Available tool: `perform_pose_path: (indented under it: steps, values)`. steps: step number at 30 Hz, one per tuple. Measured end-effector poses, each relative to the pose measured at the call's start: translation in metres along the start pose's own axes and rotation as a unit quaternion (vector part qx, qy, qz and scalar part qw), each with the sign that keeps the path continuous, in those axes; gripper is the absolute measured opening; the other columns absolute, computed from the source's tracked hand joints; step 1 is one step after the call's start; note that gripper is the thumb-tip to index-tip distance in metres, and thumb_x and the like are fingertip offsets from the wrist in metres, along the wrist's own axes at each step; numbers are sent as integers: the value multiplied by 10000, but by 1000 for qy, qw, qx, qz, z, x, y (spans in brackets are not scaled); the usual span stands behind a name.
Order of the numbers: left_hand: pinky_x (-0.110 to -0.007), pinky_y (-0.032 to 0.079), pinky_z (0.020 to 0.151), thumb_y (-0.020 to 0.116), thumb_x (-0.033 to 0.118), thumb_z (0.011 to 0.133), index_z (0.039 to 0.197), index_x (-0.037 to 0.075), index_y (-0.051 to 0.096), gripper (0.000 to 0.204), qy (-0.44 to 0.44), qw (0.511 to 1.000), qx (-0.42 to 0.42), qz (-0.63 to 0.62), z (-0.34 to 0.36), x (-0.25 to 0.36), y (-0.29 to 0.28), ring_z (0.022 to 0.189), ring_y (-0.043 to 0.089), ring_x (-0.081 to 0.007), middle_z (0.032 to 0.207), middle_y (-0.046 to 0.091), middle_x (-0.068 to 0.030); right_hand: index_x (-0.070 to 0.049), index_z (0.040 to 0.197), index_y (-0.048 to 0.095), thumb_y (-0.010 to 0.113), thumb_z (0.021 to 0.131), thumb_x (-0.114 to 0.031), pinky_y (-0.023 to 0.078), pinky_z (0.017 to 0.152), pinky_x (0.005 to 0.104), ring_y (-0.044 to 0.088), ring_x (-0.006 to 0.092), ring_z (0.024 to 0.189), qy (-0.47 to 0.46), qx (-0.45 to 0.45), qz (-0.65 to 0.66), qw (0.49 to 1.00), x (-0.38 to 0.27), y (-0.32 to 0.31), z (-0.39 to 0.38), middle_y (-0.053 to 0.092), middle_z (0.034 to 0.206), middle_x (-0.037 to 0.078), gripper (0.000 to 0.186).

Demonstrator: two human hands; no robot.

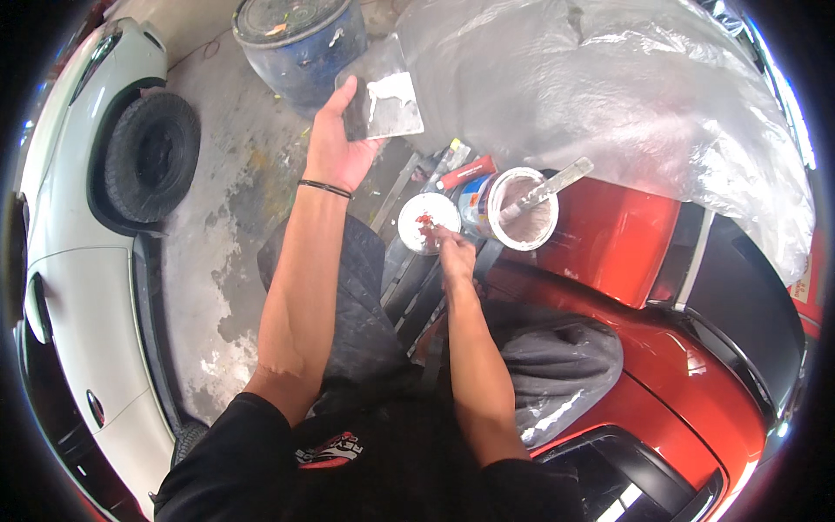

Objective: The person prepares the roof of a red truck by sanding the surface with a sanding block and then applying filler material using two metal spreaders to smooth out damaged areas.

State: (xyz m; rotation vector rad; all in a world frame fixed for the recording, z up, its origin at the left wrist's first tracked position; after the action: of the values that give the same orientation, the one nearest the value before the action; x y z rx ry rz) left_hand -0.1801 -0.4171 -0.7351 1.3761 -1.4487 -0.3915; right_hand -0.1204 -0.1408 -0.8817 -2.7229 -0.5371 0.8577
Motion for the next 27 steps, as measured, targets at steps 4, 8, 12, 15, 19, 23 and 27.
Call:
perform_pose_path:
  steps: [4, 8, 12, 15, 19, 23, 27]
  values:
    - [-685, 293, 1265, 709, 289, 1069, 1651, 99, 429, 673, -28, 993, 24, 114, -15, 1, 23, 1531, 481, -285, 1698, 440, -93, -216, 1423, 711, 730, 949, -424, 527, 919, 570, 687, 229, 1139, 13, -113, 185, 976, -52, -33, -58, 743, 1321, 28, 518]
    - [-648, 423, 1197, 658, 306, 1101, 1628, 150, 474, 580, -48, 971, 41, 232, -2, -16, 13, 1473, 550, -271, 1614, 545, -59, -210, 1438, 708, 745, 970, -417, 534, 979, 578, 704, 235, 1200, -63, -226, 268, 934, -112, -73, -112, 748, 1348, 1, 512]
    - [-459, 601, 1036, 625, 247, 1118, 1576, 118, 533, 484, -93, 972, -23, 214, -15, -40, 24, 1272, 704, -240, 1422, 690, -79, -170, 1231, 832, 759, 981, -290, 503, 1030, 455, 645, 143, 1220, -253, -106, 107, 956, -159, -105, -150, 756, 1256, -21, 286]
    - [-420, 612, 1028, 615, 218, 1121, 1571, 79, 529, 479, -108, 967, -73, 220, -29, -47, 37, 1245, 715, -238, 1400, 695, -109, -178, 1189, 843, 837, 912, -229, 477, 1093, 443, 640, 253, 1247, -507, 37, -167, 845, -188, -112, -166, 769, 1236, 25, 282]
    - [-394, 613, 1014, 608, 179, 1124, 1534, 32, 554, 440, -86, 961, -108, 238, -24, -58, 33, 1208, 726, -232, 1368, 707, -113, -194, 1150, 847, 829, 881, -252, 476, 1079, 484, 631, 309, 1250, -587, 116, -313, 738, -203, -100, -185, 760, 1257, 34, 276]
    - [-385, 561, 1063, 602, 169, 1127, 1515, -4, 564, 427, -64, 954, -132, 263, -20, -67, 24, 1244, 692, -226, 1364, 706, -124, -203, 1119, 849, 811, 872, -284, 468, 1045, 503, 631, 305, 1235, -578, 115, -386, 710, -204, -97, -181, 758, 1245, 1, 262]
    - [-376, 391, 1238, 614, 209, 1119, 1599, -88, 454, 587, -56, 945, -159, 280, -15, -72, 21, 1445, 553, -263, 1524, 615, -199, -200, 1121, 849, 807, 858, -271, 470, 1063, 507, 639, 306, 1236, -574, 129, -339, 734, -205, -95, -174, 766, 1239, 6, 276]
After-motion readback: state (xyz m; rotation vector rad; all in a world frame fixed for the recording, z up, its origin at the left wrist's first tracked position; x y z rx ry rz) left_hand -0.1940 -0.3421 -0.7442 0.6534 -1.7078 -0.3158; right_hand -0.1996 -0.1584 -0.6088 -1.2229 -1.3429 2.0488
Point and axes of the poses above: each hand's wrist, its own z-axis towards the middle knuckle, its own y-axis out of the palm, x = y × z, the point moved 3 cm from there along z, towards the middle knuckle
